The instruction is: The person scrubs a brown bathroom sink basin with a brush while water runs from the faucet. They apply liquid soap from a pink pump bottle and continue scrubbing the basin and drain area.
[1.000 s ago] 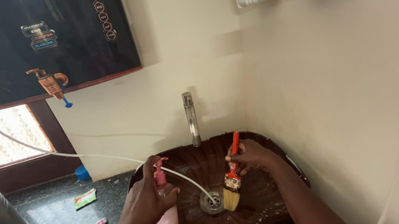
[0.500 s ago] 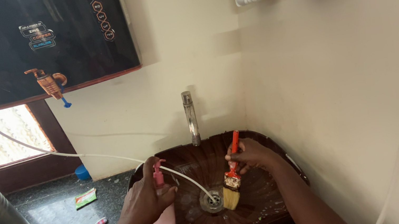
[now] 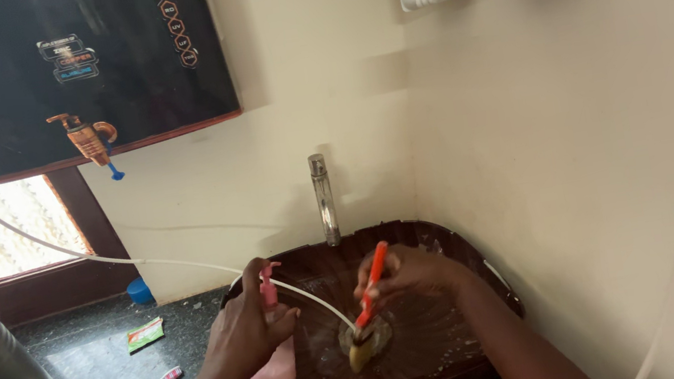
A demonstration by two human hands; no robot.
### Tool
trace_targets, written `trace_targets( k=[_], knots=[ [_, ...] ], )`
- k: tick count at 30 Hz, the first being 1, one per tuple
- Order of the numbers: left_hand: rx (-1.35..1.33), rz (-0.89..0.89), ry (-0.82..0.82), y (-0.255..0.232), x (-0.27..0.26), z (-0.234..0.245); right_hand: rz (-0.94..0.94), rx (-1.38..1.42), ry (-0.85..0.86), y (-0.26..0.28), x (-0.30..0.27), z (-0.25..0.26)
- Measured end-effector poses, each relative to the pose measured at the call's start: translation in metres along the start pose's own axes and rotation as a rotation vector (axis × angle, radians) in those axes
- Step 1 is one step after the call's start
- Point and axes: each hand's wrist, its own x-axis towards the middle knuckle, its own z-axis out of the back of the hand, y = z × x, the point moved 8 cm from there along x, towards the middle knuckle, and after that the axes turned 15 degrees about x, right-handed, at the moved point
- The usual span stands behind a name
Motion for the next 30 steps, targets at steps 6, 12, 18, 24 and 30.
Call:
trace_targets(
  k=[6, 12, 18, 24, 30],
  knots=[
    [0.038, 0.152, -0.070, 0.036, -0.011, -0.022, 0.073, -0.346, -0.162, -0.007, 0.033, -0.031],
    [0.052, 0.135, -0.152, 0.041, -0.017, -0.018, 0.234, -0.500, -0.300, -0.002, 0.039, -0.049],
    [0.058, 0.187, -0.015, 0.037, -0.018, -0.023, -0.057, -0.495, 0.037, 0.003, -0.037, -0.060],
    [0.044, 0.163, -0.005, 0.035, -0.019, -0.022, -0.405, -0.873, -0.513, 0.027, -0.092, 0.041],
    [0.031, 0.107, -0.080, 0.031, -0.017, -0.018, -0.313, -0.792, -0.385, -0.006, -0.063, -0.003]
  ],
)
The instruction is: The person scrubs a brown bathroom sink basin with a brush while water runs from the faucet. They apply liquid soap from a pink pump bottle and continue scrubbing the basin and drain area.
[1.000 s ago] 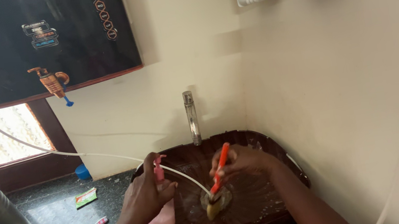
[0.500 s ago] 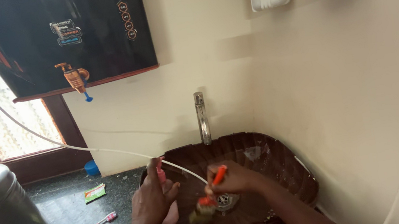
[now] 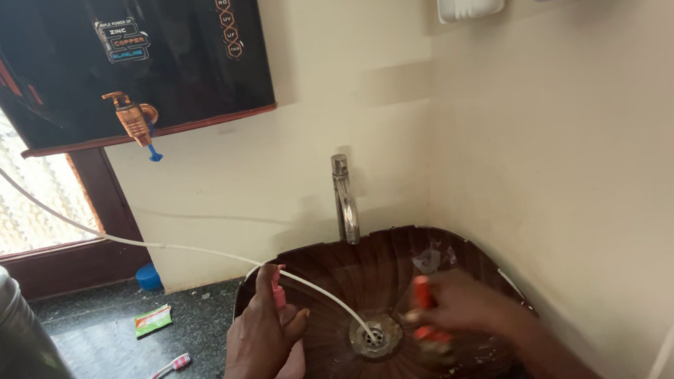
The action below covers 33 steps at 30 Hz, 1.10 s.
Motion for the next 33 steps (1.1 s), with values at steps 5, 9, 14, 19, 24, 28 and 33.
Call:
trace_targets(
  k=[5, 9, 14, 19, 24, 28, 33],
  knots=[
    [0.042, 0.041, 0.075, 0.002, 0.000, -0.008, 0.265, 0.209, 0.138, 0.066, 0.018, -0.060],
    [0.005, 0.013, 0.073, 0.001, -0.001, -0.009, 0.272, 0.395, 0.124, 0.080, 0.045, -0.073],
    [-0.146, -0.234, -0.023, -0.017, -0.005, -0.003, 0.167, 0.274, -0.062, 0.037, 0.066, -0.030],
    [-0.327, -0.147, 0.038, -0.013, 0.003, -0.006, 0.137, 0.291, 0.133, 0.009, 0.052, 0.000],
    [-0.241, -0.143, 0.166, -0.024, 0.008, -0.011, 0.036, 0.378, 0.127, -0.004, 0.039, 0.022],
    [-0.148, -0.177, 0.277, -0.042, 0.009, -0.013, 0.053, 0.427, 0.120, -0.009, 0.038, 0.021],
    [-0.026, -0.136, 0.318, -0.061, 0.007, -0.018, 0.116, 0.505, 0.153, -0.014, 0.050, 0.011]
  ],
)
